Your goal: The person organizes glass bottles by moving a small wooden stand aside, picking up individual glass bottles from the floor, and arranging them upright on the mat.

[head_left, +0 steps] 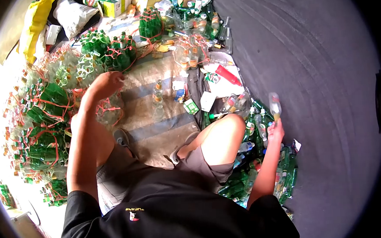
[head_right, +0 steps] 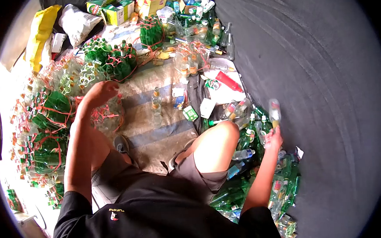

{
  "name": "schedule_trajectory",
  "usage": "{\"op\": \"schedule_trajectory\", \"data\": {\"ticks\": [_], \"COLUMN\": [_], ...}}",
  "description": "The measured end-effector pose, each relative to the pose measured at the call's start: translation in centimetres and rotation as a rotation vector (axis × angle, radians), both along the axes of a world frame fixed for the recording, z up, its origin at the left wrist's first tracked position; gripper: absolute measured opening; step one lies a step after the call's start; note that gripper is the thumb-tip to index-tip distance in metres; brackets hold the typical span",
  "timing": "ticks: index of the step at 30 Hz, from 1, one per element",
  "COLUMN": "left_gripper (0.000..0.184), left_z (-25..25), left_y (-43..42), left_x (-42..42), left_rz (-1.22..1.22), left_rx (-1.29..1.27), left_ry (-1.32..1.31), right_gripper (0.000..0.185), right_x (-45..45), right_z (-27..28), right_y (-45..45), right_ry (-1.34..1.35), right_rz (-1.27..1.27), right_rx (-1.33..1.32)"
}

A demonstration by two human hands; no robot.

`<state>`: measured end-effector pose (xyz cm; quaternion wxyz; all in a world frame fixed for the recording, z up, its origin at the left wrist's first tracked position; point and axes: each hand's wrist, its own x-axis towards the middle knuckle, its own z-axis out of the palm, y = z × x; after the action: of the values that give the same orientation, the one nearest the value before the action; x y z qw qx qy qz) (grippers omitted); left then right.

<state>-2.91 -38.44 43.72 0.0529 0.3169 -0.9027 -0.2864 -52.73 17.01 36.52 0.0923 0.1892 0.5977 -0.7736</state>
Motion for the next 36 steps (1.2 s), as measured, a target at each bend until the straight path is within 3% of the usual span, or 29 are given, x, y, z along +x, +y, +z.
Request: {"op": "schedule_trajectory", "data": {"ticks": [2, 4, 5, 7, 9, 11, 13, 15, 17, 19, 23, 26, 28, 36], "left_gripper": [0.033, 0.034, 0.035, 0.039, 0.038, 0.037, 0.038, 0.038, 0.037, 0.037, 0.038, 0.038, 0.037, 0.036], "left_z": [-2.4, -6.2, -8.4, -9.8, -7.4, -6.4, -7.1, -6.8, -6.7, -5.8, -7.0, -5.8, -3.8, -5.1], "left_y": [0.3, -0.4, -1.3, -2.1, -1.2, -1.4, -1.9, -2.0, -1.7, -1.5, -2.0, -1.8, -0.9, -1.1], "left_x": [-0.3, -0.4, -0.4, -0.3, -0.1, 0.6, 1.2, 1.9, 2.5, 3.1, 4.3, 4.5, 4.7, 3.9], "left_rz": [-0.017, -0.234, -0.436, -0.680, -0.050, -0.071, -0.059, -0.119, -0.109, -0.085, -0.041, -0.031, -0.034, -0.055], "left_rx": [0.244, 0.122, -0.134, -0.321, 0.180, 0.082, -0.037, -0.046, -0.002, 0.047, 0.019, 0.038, 0.110, 0.023], "left_ry": [0.057, -0.185, -0.429, -0.664, -0.256, -0.017, -0.032, -0.184, -0.261, -0.256, -0.155, -0.209, -0.189, -0.149], "right_gripper": [0.023, 0.021, 0.022, 0.026, 0.027, 0.027, 0.028, 0.031, 0.036, 0.038, 0.036, 0.036, 0.035, 0.033], "right_x": [1.5, 3.2, 4.4, 5.7, 8.7, 13.2, 14.8, 20.0, 22.9, 25.9, 30.3, 31.0, 31.7, 32.7], "right_z": [3.3, 6.2, 7.5, 8.9, 9.1, 9.3, 4.6, 3.5, -1.2, -5.2, -8.4, -10.7, -11.7, -13.6], "right_y": [-2.5, -5.7, -7.9, -11.4, -16.0, -20.3, -23.5, -26.4, -28.1, -28.7, -30.2, -30.3, -30.4, -32.3], "right_ry": [0.126, 0.229, 0.280, 0.377, 0.563, 0.648, 0.734, 0.894, 0.919, 0.947, 0.896, 0.921, 0.935, 1.045], "right_rz": [0.151, 0.290, 0.331, 0.599, 0.779, 1.011, 1.229, 1.429, 1.616, 1.575, 1.665, 1.679, 1.662, 1.656], "right_rx": [0.149, 0.299, 0.436, 0.642, 0.867, 0.996, 1.034, 1.205, 1.325, 1.260, 1.363, 1.284, 1.294, 1.273]}}
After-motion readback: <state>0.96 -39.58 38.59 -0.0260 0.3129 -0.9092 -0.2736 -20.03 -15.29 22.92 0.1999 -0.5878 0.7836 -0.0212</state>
